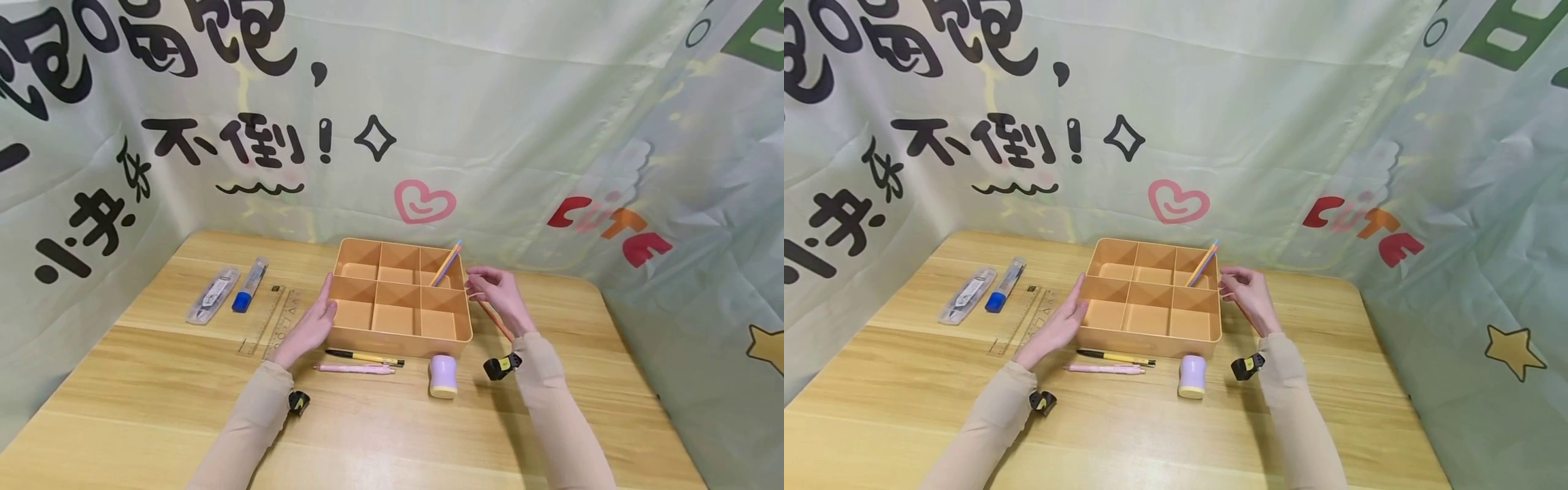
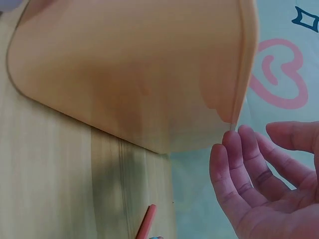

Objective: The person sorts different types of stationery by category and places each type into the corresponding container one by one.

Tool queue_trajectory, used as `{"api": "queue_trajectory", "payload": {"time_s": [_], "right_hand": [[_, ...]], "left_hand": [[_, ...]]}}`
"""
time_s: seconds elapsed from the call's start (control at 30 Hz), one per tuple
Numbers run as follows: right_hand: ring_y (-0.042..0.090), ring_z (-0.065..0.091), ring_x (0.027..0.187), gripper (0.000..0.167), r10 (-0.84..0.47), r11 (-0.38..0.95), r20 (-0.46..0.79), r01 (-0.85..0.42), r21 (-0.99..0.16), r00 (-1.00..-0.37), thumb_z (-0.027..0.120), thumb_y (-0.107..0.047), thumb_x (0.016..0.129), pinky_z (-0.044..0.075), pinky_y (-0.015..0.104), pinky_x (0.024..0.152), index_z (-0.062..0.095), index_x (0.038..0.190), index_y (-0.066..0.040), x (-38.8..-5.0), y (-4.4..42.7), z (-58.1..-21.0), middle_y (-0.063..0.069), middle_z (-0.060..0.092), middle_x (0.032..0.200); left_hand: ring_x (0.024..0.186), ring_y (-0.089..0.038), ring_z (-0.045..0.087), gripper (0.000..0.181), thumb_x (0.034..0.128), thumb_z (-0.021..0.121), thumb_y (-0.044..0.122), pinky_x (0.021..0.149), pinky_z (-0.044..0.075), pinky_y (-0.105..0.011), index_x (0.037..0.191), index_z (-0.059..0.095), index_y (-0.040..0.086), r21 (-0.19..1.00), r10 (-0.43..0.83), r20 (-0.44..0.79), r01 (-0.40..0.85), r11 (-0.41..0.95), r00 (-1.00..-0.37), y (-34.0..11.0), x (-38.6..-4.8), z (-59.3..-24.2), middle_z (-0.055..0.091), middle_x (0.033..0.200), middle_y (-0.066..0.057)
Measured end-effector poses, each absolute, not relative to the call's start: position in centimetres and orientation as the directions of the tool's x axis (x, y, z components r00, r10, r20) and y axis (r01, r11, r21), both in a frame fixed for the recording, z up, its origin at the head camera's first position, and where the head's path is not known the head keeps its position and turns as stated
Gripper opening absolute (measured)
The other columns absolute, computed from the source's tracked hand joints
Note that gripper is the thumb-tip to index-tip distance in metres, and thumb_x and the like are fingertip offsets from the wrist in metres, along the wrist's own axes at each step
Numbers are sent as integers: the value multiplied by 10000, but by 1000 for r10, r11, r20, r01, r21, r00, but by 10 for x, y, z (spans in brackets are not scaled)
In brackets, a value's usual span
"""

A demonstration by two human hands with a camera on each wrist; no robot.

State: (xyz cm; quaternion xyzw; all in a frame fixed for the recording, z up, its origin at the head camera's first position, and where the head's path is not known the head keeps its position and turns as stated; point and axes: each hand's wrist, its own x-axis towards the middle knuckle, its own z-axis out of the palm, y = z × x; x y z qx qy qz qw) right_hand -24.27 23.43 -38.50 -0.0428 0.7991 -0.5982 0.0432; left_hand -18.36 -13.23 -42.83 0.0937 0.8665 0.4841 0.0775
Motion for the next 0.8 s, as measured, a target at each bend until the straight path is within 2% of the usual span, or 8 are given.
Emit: {"api": "queue_trajectory", "payload": {"time_s": [0.17, 0.4, 0.57, 0.8], "right_hand": [[53, 684, 803, 398, -111, 273, -9, -22, -962, -994, 522, -125, 1042, 621, 244, 761, 531, 1336, 144, -234, 235, -384, -66, 697, 857], [61, 681, 815, 386, -94, 274, -2, -24, -961, -996, 535, -131, 1038, 629, 288, 806, 551, 1328, 124, -225, 239, -383, -59, 692, 867], [77, 684, 822, 403, -94, 268, 16, -41, -963, -995, 542, -123, 1036, 630, 280, 791, 529, 1329, 153, -217, 243, -383, -39, 703, 873], [82, 693, 828, 350, -83, 267, 38, -58, -962, -996, 553, -119, 1030, 626, 257, 771, 571, 1282, 123, -207, 245, -385, -92, 710, 849]], "left_hand": [[1521, -462, 197, 656, 1095, 265, 145, 1286, 102, -529, 1604, -145, 90, 852, 231, -52, 78, 517, -971, -133, -183, -428, -38, 1692, -202], [1536, -446, 154, 657, 1093, 263, 137, 1289, 80, -520, 1602, -150, 83, 852, 238, -47, 85, 517, -970, -133, -183, -428, -72, 1692, -188], [1548, -431, 109, 638, 1095, 249, 122, 1292, 65, -519, 1602, -133, 56, 852, 240, -30, 100, 514, -970, -132, -184, -429, -71, 1690, -202], [1510, -484, 199, 631, 1093, 245, 117, 1279, 101, -549, 1603, -119, 45, 851, 236, -23, 105, 515, -972, -132, -182, -428, -26, 1683, -237]]}}
